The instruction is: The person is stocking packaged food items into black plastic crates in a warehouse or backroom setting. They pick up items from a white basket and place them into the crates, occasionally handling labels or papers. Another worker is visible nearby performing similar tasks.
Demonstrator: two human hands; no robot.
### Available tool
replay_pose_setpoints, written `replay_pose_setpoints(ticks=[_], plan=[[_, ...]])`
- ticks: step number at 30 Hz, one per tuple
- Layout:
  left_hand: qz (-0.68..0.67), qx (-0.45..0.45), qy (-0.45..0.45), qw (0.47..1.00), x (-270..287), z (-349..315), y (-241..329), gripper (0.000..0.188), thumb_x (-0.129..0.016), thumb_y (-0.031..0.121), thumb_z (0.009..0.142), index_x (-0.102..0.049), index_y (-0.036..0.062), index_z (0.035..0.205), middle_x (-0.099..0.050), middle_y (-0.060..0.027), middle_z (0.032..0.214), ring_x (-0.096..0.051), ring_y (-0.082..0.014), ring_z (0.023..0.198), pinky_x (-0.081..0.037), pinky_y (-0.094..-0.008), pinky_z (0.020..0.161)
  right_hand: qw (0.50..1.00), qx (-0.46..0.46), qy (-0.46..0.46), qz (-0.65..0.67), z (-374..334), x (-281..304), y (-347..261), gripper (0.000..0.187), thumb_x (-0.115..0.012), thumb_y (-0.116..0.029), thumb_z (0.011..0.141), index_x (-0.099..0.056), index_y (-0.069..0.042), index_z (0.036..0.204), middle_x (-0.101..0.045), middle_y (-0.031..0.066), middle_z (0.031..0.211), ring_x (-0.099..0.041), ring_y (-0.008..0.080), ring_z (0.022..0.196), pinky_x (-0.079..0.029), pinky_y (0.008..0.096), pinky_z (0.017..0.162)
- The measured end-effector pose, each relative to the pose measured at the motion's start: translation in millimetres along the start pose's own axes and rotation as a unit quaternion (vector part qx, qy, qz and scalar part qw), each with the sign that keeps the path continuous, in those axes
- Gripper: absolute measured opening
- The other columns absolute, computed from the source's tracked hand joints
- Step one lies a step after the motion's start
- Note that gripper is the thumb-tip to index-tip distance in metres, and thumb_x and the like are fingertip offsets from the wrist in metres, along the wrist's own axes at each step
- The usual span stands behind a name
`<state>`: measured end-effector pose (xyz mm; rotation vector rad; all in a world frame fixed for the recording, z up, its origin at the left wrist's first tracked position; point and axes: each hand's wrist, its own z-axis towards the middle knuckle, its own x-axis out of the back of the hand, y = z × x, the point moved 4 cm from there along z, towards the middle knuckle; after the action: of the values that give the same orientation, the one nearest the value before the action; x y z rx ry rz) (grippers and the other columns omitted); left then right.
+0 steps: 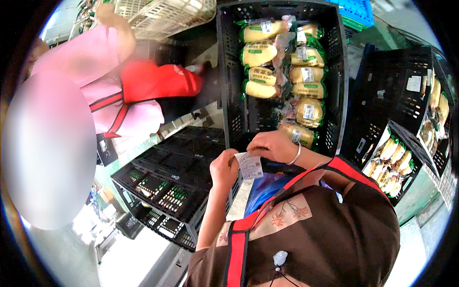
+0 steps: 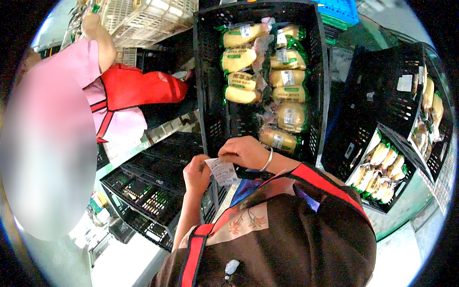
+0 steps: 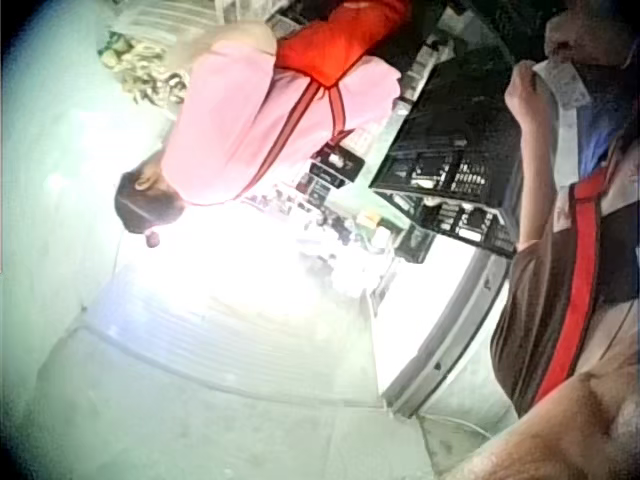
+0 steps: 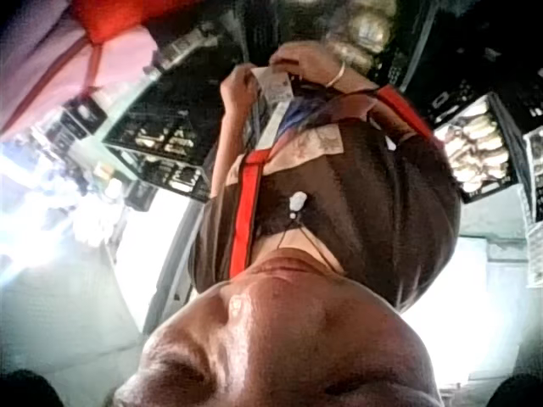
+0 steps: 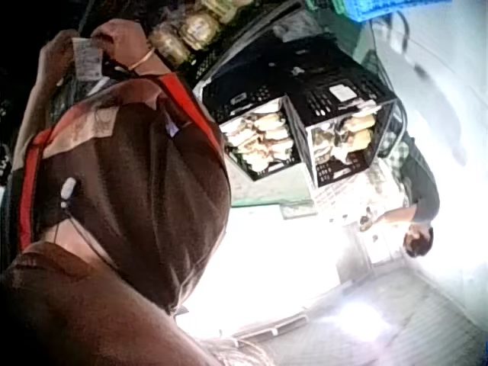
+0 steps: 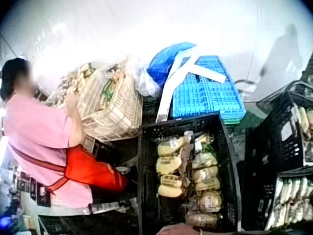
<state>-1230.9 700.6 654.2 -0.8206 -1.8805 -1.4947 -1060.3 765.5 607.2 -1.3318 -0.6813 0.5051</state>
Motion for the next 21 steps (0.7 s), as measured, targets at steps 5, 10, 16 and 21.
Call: replay_pose_setpoints(ticks=[5, 10, 16, 21], plan=[[0.063, -0.01, 0.034, 0.997, 0.0, -4.0, -1.0, 0.01, -0.064, 0.008, 0.077, -0.06, 0.0084, 0.086, -0.06, -0.0112, 0.065, -0.059, -0.0322, 0.056, -0.045, -0.0363, 0.049, 0.989, 0.1, 0.051, -0.093, 2.8, 8.4, -9.9, 0.01, -0.065, -0.006, 0.076, -0.064, -0.009, 0.085, -0.063, 0.0076, 0.083, -0.061, 0.0241, 0.078, -0.05, 0.0329, 0.068], [0.109, 0.022, 0.129, 0.985, 21.4, -13.3, -15.9, 0.009, -0.068, 0.01, 0.075, -0.061, 0.0044, 0.075, -0.057, -0.0125, 0.07, -0.056, -0.0302, 0.067, -0.044, -0.0393, 0.059, 0.89, -0.185, 0.383, 0.161, 16.0, 63.1, 55.3, 0.009, -0.065, -0.001, 0.08, -0.063, -0.005, 0.087, -0.062, 0.0013, 0.083, -0.058, 0.0125, 0.075, -0.048, 0.0263, 0.069], [0.111, 0.032, 0.083, 0.99, 21.4, -22.5, -13.6, 0.007, -0.065, 0.005, 0.073, -0.063, 0.0056, 0.079, -0.055, -0.0103, 0.074, -0.057, -0.0299, 0.07, -0.046, -0.0395, 0.061, 0.779, -0.188, 0.555, 0.223, 69.1, 99.8, 217.0, 0.016, -0.072, -0.009, 0.077, -0.064, 0.003, 0.083, -0.064, 0.0033, 0.074, -0.056, 0.0102, 0.065, -0.048, 0.0242, 0.063], [0.153, 0.018, 0.051, 0.987, 9.7, -34.5, -16.9, 0.009, -0.064, 0.002, 0.069, -0.058, 0.0058, 0.075, -0.055, -0.0103, 0.074, -0.056, -0.0284, 0.066, -0.046, -0.0374, 0.057, 0.775, -0.367, 0.515, 0.004, 129.8, 117.9, 249.9, 0.027, -0.075, -0.027, 0.074, -0.066, -0.004, 0.082, -0.068, 0.0124, 0.079, -0.066, 0.028, 0.074, -0.051, 0.0388, 0.067]])
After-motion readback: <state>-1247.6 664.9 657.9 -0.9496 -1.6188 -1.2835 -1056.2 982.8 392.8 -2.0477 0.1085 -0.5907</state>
